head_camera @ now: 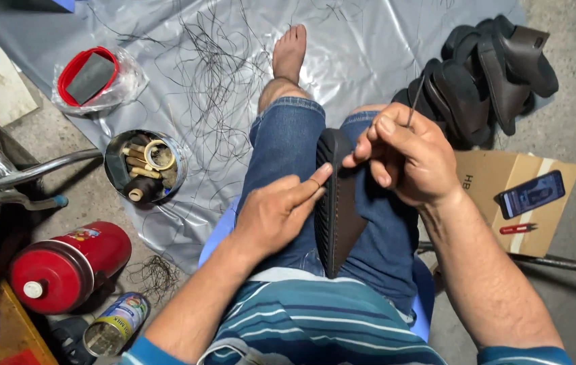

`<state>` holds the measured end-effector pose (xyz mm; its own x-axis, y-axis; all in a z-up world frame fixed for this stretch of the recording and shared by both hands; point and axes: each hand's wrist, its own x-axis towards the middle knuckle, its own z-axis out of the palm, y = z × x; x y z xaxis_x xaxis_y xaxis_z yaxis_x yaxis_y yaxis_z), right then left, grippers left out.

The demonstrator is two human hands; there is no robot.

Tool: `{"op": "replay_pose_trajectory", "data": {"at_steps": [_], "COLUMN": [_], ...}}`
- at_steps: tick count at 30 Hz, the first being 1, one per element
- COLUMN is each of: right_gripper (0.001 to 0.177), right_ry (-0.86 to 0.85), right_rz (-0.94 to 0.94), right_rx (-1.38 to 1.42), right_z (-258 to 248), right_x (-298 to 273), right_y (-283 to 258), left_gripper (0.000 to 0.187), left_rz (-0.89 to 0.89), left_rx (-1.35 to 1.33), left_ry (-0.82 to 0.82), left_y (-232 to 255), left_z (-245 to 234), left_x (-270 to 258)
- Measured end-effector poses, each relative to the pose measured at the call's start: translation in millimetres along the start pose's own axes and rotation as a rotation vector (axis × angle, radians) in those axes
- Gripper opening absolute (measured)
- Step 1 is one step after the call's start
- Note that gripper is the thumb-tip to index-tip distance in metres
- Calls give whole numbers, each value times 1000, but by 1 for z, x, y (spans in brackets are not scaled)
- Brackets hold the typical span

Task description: The person sits on a blue plastic chair and sews a brown sandal using a needle and thread. They pull the thread through the sandal's sole and upper repeatedly, occasionally adjusting the sandal's position on their lap. A stack of similar sandals is visible on the floor nearby.

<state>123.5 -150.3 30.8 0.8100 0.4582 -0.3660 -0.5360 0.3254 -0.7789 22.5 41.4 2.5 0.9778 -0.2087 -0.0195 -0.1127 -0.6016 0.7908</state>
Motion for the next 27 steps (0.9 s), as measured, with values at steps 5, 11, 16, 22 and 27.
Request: {"op": "replay_pose_trajectory", "data": {"at_steps": [5,11,16,22,27], "right_gripper": [17,13,53,50,42], "right_ry": [77,161,112,-484,-491], "right_rz": [-20,112,-180,-424,-411], "right_rx": [-102,-774,-1675,-1713,-1842], "right_z": [4,-17,-29,2,-3], "right_x": [-4,-39,-50,-29,-23], "right_y": [-5,-53,-55,-51,-44], "left_gripper": [45,31,21,40,32], "left_rz": [46,-531,-451,157,-33], "left_rx": [-113,-504,405,-103,-164], "left_ry": [-212,-1,349,226,322], "left_y": [1,-28,-38,21,29], "left_z": [-24,-68,-54,2,21], "left_x": [9,-6,-16,1,-5]}}
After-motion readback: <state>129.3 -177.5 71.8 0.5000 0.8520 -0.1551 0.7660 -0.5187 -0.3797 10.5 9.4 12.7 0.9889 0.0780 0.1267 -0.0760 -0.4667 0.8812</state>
